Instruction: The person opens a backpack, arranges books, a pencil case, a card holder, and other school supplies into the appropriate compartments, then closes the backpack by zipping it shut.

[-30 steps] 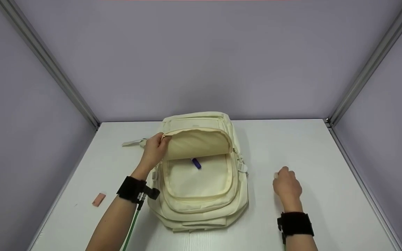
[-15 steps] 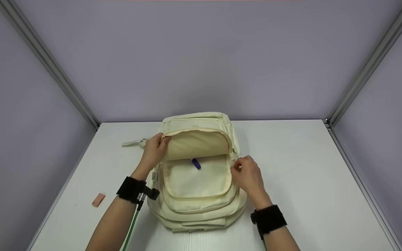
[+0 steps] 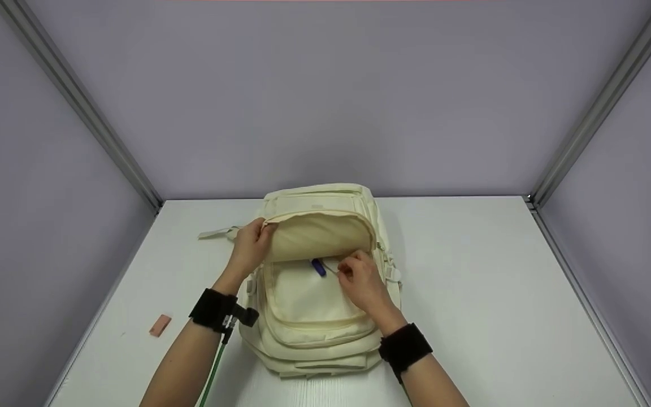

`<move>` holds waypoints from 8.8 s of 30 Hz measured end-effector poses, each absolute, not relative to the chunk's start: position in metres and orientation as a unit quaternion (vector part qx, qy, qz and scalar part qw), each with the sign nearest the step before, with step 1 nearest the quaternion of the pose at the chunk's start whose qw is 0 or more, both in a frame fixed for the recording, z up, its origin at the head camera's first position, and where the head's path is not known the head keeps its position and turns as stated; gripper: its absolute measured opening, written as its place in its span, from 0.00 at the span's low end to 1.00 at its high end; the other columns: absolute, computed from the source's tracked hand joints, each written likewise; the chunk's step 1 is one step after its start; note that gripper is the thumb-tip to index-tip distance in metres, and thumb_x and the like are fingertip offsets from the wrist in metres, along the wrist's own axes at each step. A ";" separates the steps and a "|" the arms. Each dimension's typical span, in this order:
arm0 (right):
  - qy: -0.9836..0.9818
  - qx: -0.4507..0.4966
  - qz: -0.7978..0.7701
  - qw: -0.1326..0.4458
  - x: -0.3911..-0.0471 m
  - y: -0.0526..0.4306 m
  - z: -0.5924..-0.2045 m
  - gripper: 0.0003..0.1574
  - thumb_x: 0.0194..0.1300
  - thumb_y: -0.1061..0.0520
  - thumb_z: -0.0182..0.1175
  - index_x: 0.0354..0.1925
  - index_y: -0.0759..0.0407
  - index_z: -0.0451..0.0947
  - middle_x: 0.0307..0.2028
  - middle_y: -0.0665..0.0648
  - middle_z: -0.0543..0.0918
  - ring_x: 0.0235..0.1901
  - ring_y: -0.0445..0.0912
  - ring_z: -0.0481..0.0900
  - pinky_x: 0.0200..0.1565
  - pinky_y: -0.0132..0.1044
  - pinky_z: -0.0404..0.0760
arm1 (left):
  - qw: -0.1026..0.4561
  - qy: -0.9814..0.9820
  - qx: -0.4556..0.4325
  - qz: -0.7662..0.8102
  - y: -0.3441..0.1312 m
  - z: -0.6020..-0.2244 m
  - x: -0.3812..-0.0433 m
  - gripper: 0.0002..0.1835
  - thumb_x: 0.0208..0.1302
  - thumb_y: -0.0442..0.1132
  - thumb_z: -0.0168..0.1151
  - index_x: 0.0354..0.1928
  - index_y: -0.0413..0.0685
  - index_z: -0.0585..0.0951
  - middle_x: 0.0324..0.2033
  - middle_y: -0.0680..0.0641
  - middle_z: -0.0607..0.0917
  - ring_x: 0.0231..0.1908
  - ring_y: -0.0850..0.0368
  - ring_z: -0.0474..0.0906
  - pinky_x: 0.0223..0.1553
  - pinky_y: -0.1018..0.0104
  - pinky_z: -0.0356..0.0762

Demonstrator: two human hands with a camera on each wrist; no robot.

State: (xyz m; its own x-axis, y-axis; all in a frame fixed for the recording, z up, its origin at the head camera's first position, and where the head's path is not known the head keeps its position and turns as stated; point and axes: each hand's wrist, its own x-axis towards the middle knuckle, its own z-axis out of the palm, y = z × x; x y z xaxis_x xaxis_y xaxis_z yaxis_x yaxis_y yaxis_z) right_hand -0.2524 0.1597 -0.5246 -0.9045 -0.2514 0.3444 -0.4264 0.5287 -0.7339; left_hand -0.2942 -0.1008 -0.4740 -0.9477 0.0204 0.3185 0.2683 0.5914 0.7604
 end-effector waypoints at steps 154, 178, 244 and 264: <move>-0.937 0.220 0.242 0.121 -0.289 0.181 -0.521 0.36 0.68 0.46 0.62 0.71 0.46 0.66 0.74 0.56 0.58 0.47 0.62 0.75 0.43 0.55 0.77 | 0.323 -0.874 -0.338 -0.132 -0.058 -0.524 -0.246 0.03 0.59 0.32 0.67 0.30 0.48 0.85 0.33 0.52 0.81 0.36 0.56 0.78 0.40 0.66 0.75; -0.915 0.220 0.316 0.120 -0.283 0.181 -0.512 0.31 0.71 0.51 0.60 0.68 0.58 0.70 0.73 0.61 0.58 0.63 0.64 0.66 0.59 0.58 0.68 | 0.423 -0.834 -0.255 -0.245 -0.095 -0.490 -0.247 0.10 0.61 0.28 0.65 0.45 0.38 0.85 0.43 0.41 0.81 0.45 0.47 0.78 0.47 0.56 0.76; -0.923 0.192 0.334 -0.016 -0.258 0.184 -0.528 0.36 0.74 0.44 0.54 0.72 0.59 0.63 0.73 0.71 0.50 0.68 0.70 0.54 0.61 0.65 0.62 | -0.001 -0.936 -0.075 -0.343 -0.102 -0.524 -0.254 0.36 0.67 0.55 0.58 0.75 0.55 0.61 0.74 0.31 0.46 0.63 0.30 0.65 0.57 0.46 0.71; -0.950 0.264 0.167 -0.001 -0.259 0.128 -0.513 0.32 0.75 0.36 0.46 0.73 0.37 0.61 0.76 0.62 0.50 0.68 0.79 0.42 0.58 0.76 0.52 | 0.075 -0.906 -0.052 -0.413 -0.138 -0.542 -0.280 0.16 0.73 0.32 0.53 0.59 0.33 0.77 0.41 0.39 0.81 0.41 0.47 0.78 0.44 0.53 0.76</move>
